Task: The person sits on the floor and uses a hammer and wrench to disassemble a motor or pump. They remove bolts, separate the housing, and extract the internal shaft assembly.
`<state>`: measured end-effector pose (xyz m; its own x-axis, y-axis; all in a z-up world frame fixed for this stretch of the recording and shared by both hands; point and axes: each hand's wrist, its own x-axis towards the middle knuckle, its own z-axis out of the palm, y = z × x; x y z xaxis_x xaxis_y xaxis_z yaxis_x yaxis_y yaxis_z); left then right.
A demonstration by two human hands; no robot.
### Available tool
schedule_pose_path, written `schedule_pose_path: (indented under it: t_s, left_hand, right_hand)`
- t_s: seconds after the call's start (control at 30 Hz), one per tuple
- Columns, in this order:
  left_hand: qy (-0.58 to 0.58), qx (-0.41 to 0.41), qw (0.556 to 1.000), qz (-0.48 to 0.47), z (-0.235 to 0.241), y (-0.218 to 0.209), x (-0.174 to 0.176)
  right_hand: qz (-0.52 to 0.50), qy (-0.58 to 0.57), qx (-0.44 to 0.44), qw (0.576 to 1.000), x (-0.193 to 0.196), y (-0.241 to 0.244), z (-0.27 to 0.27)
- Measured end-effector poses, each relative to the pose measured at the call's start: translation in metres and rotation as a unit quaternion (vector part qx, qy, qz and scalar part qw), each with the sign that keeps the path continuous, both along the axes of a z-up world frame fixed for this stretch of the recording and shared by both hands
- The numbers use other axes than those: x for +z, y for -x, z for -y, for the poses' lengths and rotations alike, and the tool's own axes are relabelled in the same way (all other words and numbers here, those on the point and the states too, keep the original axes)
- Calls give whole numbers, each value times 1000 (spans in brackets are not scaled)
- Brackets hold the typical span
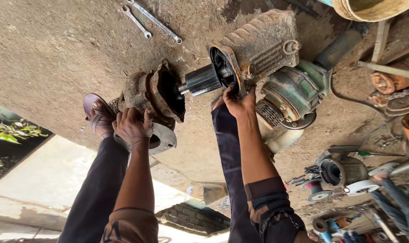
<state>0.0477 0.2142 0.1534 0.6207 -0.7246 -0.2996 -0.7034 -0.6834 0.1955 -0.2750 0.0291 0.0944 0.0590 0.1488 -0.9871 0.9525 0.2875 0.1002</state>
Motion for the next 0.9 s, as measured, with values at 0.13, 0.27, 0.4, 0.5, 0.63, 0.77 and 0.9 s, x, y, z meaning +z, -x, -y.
schedule_pose_path:
  t_s: [0.13,0.27,0.4,0.5,0.63,0.77,0.9]
  left_hand:
    - [-26,-25,999,-2,-14,4,4]
    - [-38,20,998,-37,12,-7,-2]
    - [-221,280,926,-123,51,-13,1]
    - [-187,225,946,-140,77,12,5]
    - [-35,85,961,-261,126,78,-19]
    - [-62,288,802,-520,181,157,-74]
    - [-57,347,820,-451,221,208,-102]
  right_hand:
    - [-29,4,-23,999,-5,-9,-5]
    - [-2,13,30,999,-13,-6,1]
    - [113,92,176,974,-3,20,-25]
    - [163,138,135,967,9,31,-42]
    - [93,76,142,983,7,15,-28]
    - [53,129,63,988,23,-3,-18]
    - [-23,84,-19,996,23,-23,1]
